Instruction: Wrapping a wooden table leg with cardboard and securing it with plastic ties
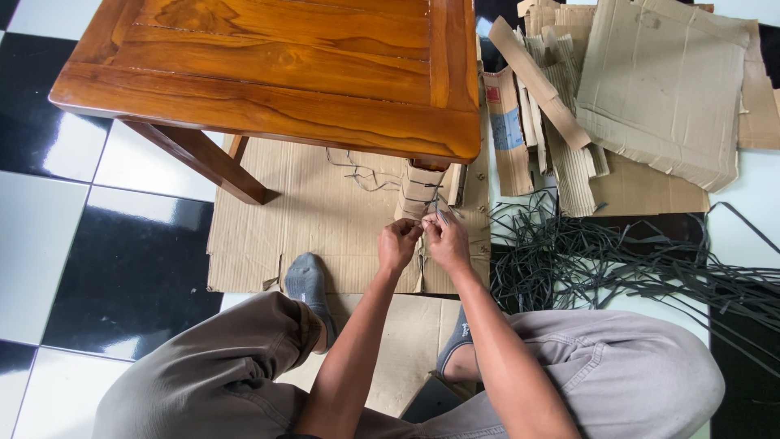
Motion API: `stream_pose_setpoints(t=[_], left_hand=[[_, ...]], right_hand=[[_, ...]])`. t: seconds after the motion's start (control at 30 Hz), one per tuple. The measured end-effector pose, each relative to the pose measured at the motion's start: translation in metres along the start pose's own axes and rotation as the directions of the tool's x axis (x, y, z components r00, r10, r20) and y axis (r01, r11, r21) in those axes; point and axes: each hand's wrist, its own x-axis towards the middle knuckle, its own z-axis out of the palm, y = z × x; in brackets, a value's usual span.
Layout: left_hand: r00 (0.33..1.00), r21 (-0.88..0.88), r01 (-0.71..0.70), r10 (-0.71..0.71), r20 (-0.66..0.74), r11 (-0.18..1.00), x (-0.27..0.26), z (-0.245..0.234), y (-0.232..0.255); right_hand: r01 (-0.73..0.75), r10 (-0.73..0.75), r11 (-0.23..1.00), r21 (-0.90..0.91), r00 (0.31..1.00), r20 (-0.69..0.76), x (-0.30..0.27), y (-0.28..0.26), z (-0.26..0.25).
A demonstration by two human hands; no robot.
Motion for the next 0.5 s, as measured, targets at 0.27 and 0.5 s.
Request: stream_pose_setpoints(t=[0.27, 0.5], left_hand=[[0.998, -0.015, -0.029, 0.028, -0.061, 0.999, -0.012, -0.002, 0.014], [0.991, -0.003, -0.082, 0.081, -0.107, 0.997, -0.019, -0.002, 0.027]], right_hand=[[0.102, -0.102, 0.995, -0.003, 0.995, 0.010, 0.000, -0.010, -0.014], [0.194, -0.198, 0.971, -0.139, 0.980, -0.017, 0.001, 0.007, -0.005]])
